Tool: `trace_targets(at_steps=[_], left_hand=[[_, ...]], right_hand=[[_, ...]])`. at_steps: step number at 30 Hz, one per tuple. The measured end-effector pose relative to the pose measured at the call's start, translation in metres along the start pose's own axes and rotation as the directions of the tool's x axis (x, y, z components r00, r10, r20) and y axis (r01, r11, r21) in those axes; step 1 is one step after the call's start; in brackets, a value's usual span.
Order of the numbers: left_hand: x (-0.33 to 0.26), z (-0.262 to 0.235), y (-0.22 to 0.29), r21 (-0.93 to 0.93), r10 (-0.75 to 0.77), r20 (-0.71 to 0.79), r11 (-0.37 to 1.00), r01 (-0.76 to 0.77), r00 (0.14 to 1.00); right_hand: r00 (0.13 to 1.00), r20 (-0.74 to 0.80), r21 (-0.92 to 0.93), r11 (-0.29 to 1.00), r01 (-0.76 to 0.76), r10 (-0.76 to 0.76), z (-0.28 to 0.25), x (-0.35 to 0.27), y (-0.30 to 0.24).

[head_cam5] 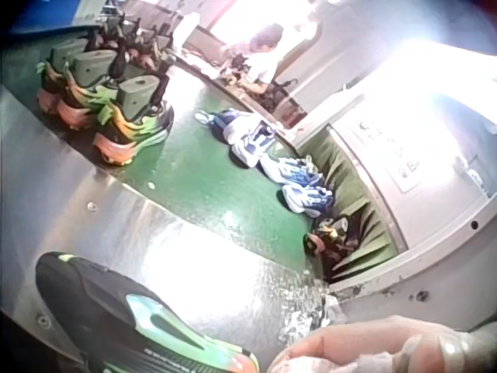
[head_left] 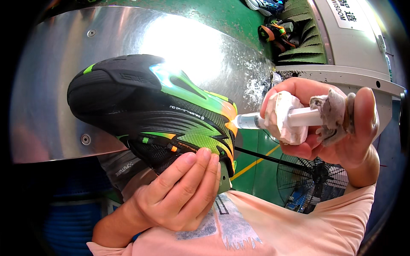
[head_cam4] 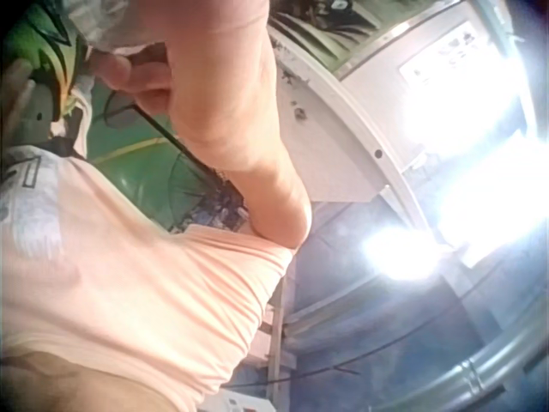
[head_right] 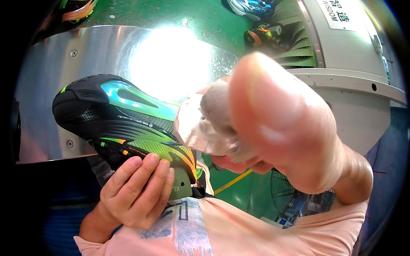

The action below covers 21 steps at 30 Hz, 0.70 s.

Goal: The person applies a liquid substance along the seams and edges of a shoe using a syringe, repeatedly picking up shoes from an assembly line and placing them back after treatment.

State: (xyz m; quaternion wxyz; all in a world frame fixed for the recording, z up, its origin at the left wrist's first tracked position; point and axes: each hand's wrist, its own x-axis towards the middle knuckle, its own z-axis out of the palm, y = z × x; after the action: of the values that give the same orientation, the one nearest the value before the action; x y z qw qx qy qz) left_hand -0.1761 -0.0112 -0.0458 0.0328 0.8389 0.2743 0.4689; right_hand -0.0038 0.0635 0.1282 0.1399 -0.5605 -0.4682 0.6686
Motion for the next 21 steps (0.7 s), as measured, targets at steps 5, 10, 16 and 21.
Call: trace_targets(at_steps=[5,10,16,21], left_hand=[[0.001,-0.005,0.000,0.016,-0.002,-0.005,1.000,0.002,1.000],[0.003,-0.001,-0.002,-0.009,0.004,-0.007,1.000,-0.004,1.000],[0.009,-0.003,-0.002,-0.027,-0.017,0.014,0.999,0.017,1.000],[0.013,-0.002,0.000,-0.043,-0.046,0.019,0.998,0.047,0.999]], right_hand=[[1.000,0.000,0.025,1.000,0.017,-0.017,0.007,0.002,-0.007],[0.997,-0.021,-0.138,0.988,-0.076,0.074,-0.003,-0.001,-0.008],[0.994,-0.110,-0.085,0.996,-0.004,-0.005,0.017,0.003,-0.010],[0.887,-0.442,-0.284,0.918,-0.278,0.132,0.044,-0.001,-0.023]])
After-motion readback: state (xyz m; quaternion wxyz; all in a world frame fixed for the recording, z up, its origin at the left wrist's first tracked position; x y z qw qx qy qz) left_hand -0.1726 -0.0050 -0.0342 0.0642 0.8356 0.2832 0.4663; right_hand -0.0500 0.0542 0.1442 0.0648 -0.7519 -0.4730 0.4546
